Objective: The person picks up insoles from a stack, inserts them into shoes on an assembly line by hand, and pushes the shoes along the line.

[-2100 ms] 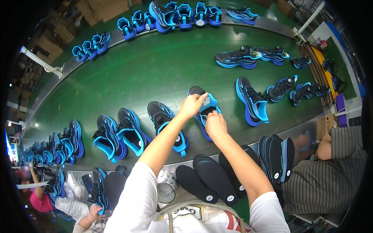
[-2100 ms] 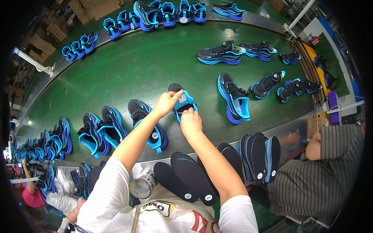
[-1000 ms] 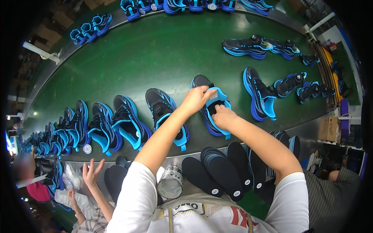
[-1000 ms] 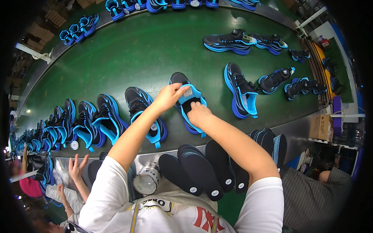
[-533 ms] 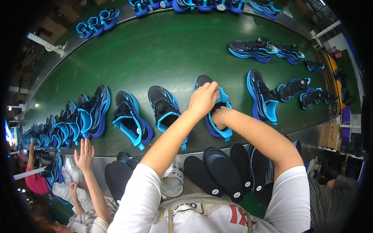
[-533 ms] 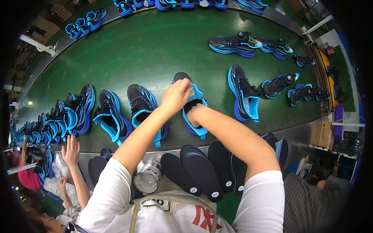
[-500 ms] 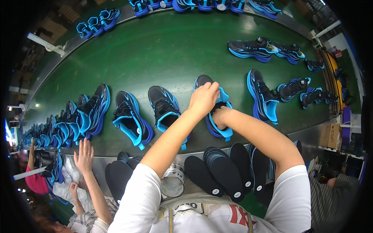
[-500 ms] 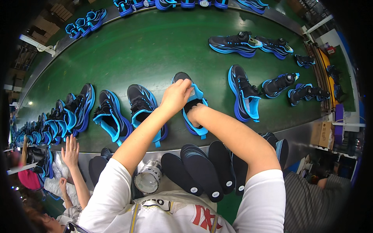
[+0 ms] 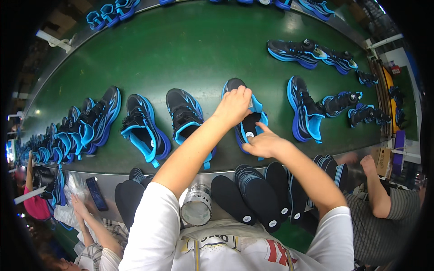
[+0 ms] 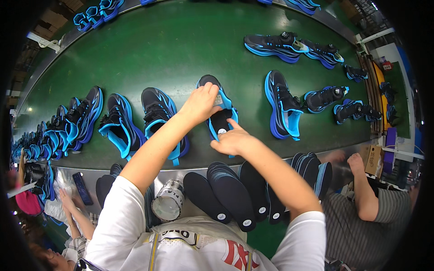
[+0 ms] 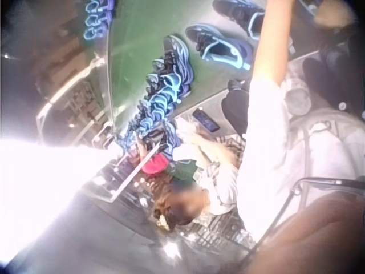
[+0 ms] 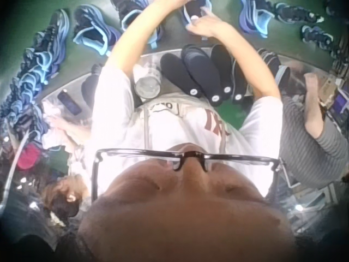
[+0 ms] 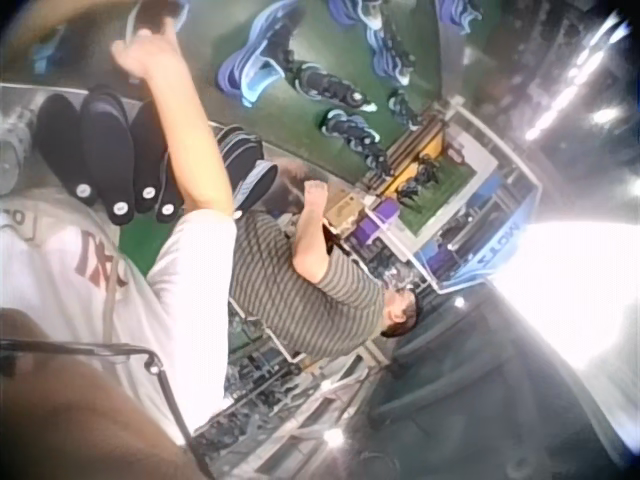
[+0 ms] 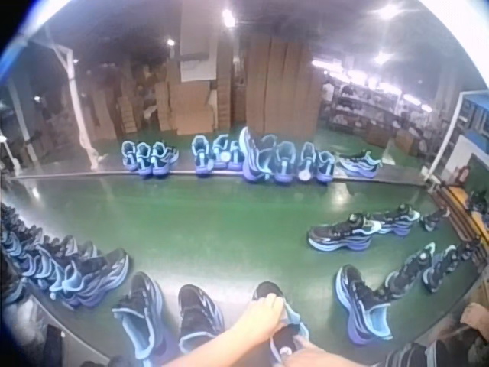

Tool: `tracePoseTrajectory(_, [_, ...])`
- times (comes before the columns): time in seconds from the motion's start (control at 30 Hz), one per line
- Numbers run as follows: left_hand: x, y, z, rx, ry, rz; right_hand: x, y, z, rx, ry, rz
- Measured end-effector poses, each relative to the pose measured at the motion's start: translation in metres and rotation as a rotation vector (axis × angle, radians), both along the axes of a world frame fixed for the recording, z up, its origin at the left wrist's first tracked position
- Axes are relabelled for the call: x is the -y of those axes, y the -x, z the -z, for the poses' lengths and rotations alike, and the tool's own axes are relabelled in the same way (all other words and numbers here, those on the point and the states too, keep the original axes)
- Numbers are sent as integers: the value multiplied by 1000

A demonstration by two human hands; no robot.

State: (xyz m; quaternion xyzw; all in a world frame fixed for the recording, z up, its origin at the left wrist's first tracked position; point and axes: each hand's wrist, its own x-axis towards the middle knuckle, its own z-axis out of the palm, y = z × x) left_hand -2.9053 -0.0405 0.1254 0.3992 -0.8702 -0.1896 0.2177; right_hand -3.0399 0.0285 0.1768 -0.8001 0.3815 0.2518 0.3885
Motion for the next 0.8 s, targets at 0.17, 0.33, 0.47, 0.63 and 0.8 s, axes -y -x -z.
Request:
tracePoseTrajectory(0.17, [-1, -8, 8, -70, 49, 23, -35, 0, 17, 118, 465, 308])
tracePoseTrajectory(0.33, [-26, -13, -10, -65, 236, 25, -104, 8, 21, 417, 659, 913])
tracePoseTrajectory(0.47, [-54, -23, -26, 1, 421, 15, -120, 11, 20, 553, 442, 1010])
tracePoseTrajectory(0.63, [-17, -44, -13, 203, 411, -76, -89, -19, 18, 543, 504, 978])
tracePoseTrajectory(0.8, [-2, -32, 0, 433, 467, 4, -78, -8, 8, 624, 559, 1110])
